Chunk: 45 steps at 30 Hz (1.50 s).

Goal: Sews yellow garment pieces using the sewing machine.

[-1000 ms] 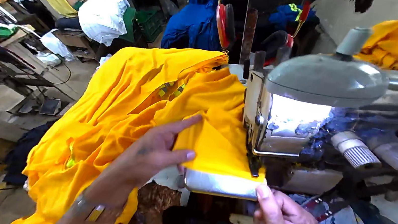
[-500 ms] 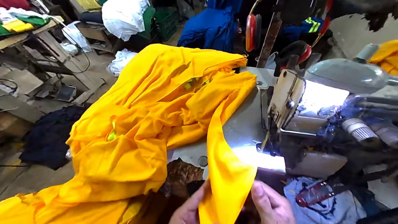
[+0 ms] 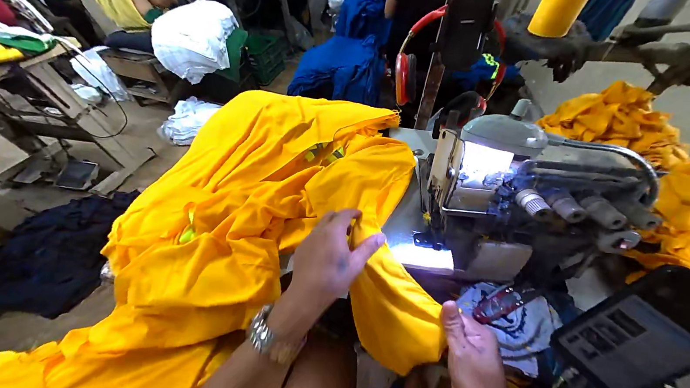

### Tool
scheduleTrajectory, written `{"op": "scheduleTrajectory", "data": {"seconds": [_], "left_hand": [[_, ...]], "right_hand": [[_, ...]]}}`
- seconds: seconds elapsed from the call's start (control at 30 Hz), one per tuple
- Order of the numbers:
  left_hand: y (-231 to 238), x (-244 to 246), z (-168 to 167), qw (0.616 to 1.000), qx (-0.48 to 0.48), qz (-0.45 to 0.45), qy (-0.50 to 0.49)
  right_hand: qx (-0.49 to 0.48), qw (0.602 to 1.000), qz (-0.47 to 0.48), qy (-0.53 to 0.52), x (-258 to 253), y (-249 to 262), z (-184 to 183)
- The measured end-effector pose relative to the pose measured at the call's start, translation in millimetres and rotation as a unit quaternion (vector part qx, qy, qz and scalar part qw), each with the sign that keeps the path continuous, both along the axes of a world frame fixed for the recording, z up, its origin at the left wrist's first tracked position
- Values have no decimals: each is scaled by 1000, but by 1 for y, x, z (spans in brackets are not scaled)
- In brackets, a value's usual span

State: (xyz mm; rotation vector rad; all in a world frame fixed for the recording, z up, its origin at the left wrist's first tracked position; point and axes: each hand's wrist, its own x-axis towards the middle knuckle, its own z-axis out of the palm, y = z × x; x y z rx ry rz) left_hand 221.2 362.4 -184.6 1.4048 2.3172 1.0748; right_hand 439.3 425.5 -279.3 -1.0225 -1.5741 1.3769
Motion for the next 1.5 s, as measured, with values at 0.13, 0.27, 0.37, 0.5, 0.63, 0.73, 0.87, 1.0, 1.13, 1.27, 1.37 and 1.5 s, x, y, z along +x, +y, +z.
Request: {"op": "scheduleTrajectory", "data": {"seconds": [0.13,0.27,0.37,0.5,0.63,0.73,0.87,1.0,1.13,1.27,1.37,1.5], "left_hand": [[-21,-12,38,998,55,30,14],[-21,-42,58,982,98,67,149],[-7,-72,36,989,-36,25,143],[-49,-16,-18,997,67,-26,42],[-65,32,-81,981,117,-77,-130],[-72,17,-74,988,141,-52,-39],[-78,-1,-58,976,213,-22,-30],[-75,-4,-39,821,247,-21,-514],[-70,-23,-53,736,235,-75,-631],[-57,-39,-97,947,140,-118,-263],[-59,-39,-112,982,106,-120,-97],[-76,-24,-76,966,218,-101,-90]], "right_hand": [[-22,983,83,162,-6,-18,15],[-79,977,142,141,-53,-23,19],[-125,979,128,100,-82,-23,18],[-140,978,114,105,-85,-18,18],[-155,976,104,112,-80,-18,14],[-65,988,81,115,-69,-18,9],[100,992,14,70,-55,-12,-1],[-155,953,130,226,-40,-1,11],[-100,952,188,222,-22,21,6],[265,942,190,-79,-19,38,-13],[330,918,181,-126,-22,38,-23],[312,938,150,-25,-12,33,-22]]}}
